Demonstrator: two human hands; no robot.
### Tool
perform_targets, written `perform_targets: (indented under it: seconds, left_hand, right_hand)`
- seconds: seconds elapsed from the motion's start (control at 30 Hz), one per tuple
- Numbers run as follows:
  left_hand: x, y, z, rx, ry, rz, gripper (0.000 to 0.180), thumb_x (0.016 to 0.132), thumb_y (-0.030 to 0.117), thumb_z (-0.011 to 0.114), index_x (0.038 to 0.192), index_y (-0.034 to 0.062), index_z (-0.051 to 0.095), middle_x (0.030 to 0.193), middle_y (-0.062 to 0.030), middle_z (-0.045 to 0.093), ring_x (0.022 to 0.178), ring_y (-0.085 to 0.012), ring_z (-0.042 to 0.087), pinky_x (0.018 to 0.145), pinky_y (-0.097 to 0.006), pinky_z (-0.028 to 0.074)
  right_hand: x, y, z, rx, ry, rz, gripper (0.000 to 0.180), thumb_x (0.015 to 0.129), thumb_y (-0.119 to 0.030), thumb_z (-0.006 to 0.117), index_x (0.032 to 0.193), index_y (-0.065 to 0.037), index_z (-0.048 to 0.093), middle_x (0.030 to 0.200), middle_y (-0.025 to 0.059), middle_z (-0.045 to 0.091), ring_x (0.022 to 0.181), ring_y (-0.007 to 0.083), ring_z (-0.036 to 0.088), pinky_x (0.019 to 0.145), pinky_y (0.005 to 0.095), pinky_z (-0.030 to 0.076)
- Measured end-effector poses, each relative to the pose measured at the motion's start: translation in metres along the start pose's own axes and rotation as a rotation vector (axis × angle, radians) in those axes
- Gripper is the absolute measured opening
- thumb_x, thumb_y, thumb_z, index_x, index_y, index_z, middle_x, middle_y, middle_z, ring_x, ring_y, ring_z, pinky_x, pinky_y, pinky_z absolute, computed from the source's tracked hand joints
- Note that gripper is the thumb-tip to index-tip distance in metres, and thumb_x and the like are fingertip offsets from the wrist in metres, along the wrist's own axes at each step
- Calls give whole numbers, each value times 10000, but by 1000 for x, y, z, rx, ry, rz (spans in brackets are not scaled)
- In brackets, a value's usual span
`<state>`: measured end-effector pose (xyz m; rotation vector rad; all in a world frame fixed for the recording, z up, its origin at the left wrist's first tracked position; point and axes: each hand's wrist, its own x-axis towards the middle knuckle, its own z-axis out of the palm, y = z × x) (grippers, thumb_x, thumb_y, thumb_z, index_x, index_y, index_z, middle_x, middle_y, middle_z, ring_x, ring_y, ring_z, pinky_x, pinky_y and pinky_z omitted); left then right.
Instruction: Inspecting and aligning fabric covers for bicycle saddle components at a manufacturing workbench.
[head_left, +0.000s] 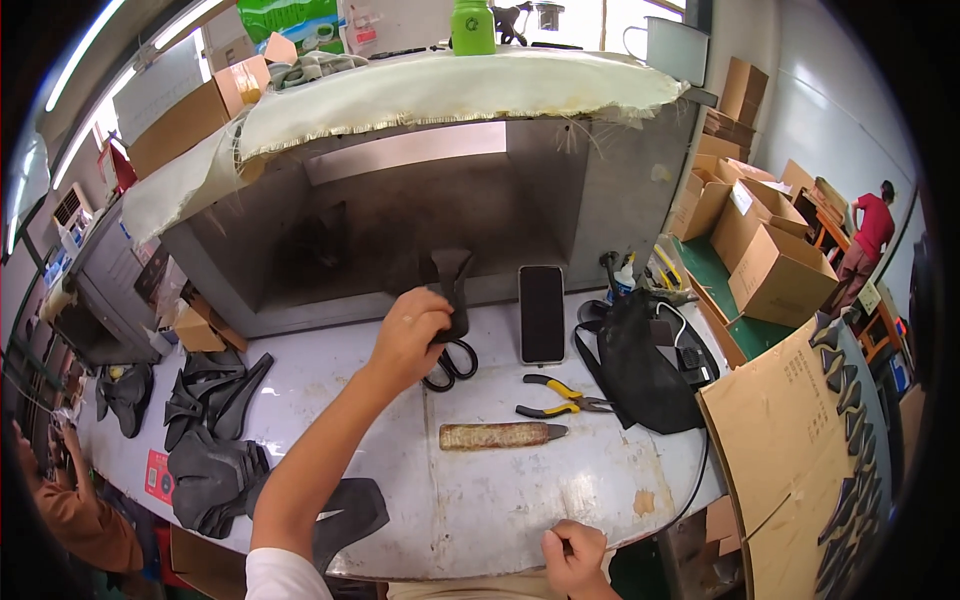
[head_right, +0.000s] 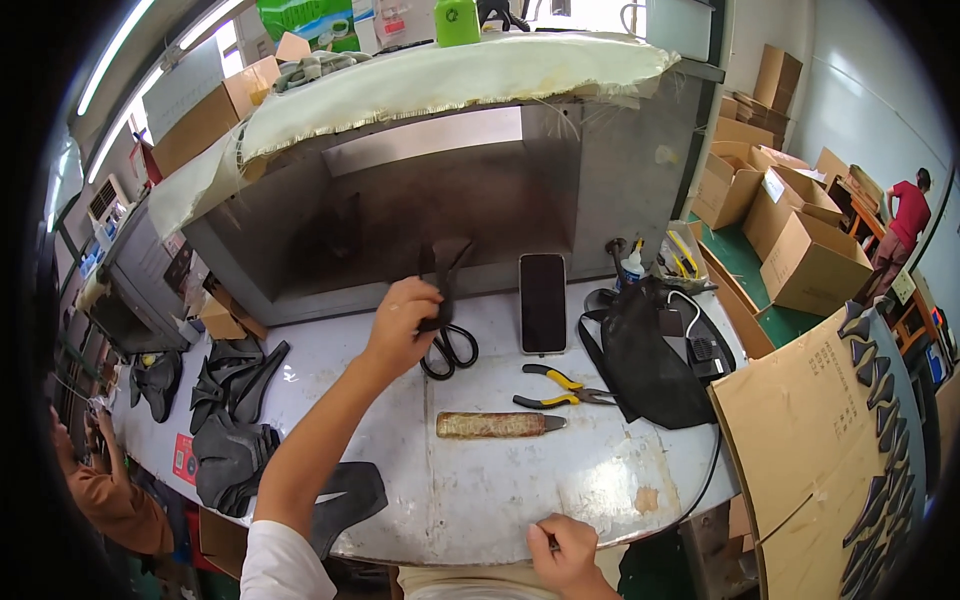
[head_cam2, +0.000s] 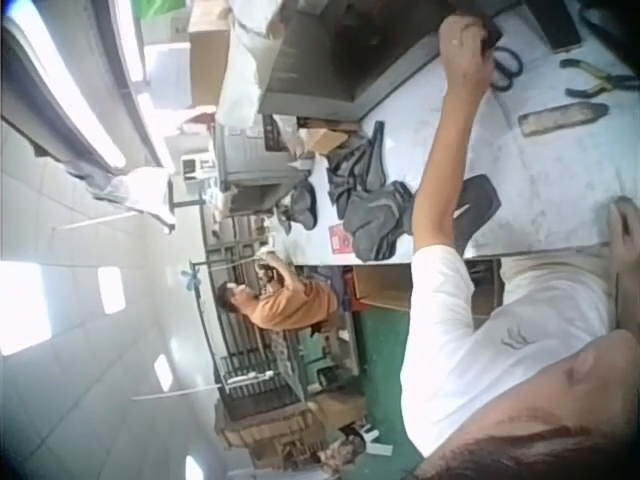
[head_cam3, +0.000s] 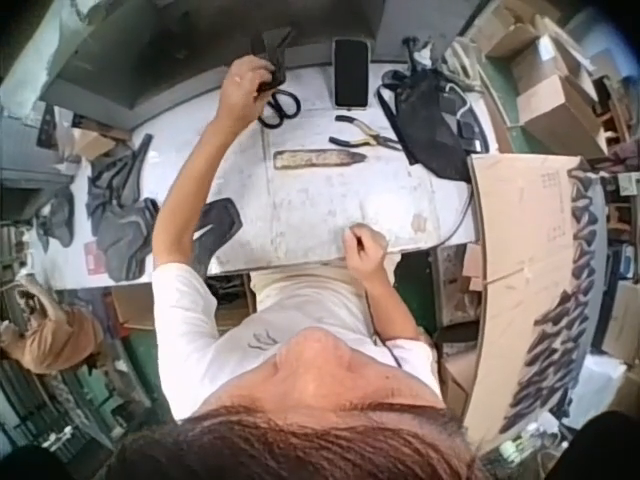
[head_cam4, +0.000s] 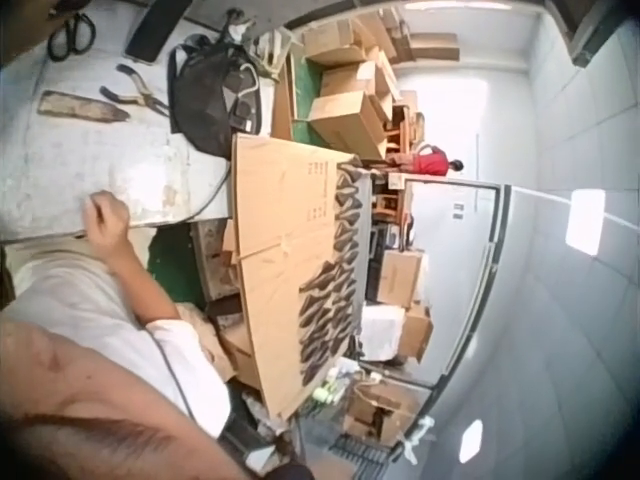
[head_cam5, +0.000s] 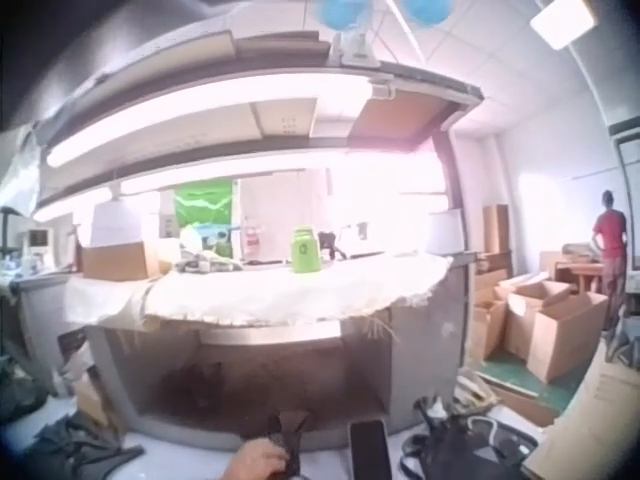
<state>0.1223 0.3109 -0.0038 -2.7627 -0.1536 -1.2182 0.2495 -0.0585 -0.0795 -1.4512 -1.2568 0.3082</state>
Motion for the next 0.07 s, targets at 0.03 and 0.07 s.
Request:
perform_targets:
  seconds: [0.03,0.07]
  left_hand:
    - [-3,16,-9,-119,167,-82,290,678,31,745,887,92,553,1100,-107,617,1042,-324,584,1010,-507,439]
    - [-5,36,-26,-228,331,-167,229,760,97,751,900,102,569,1104,-112,625,1036,-340,585,1009,-483,442]
  right_hand:
    - [0,1,-1,18,-9,44,177,870,-120,663,754,-10,587,593,113,562,468,242,547,458,322,411]
    - [0,0,-2,29,-32,82,186,864,-132,673,751,-7,593,607,112,570,483,250,559,468,331,421]
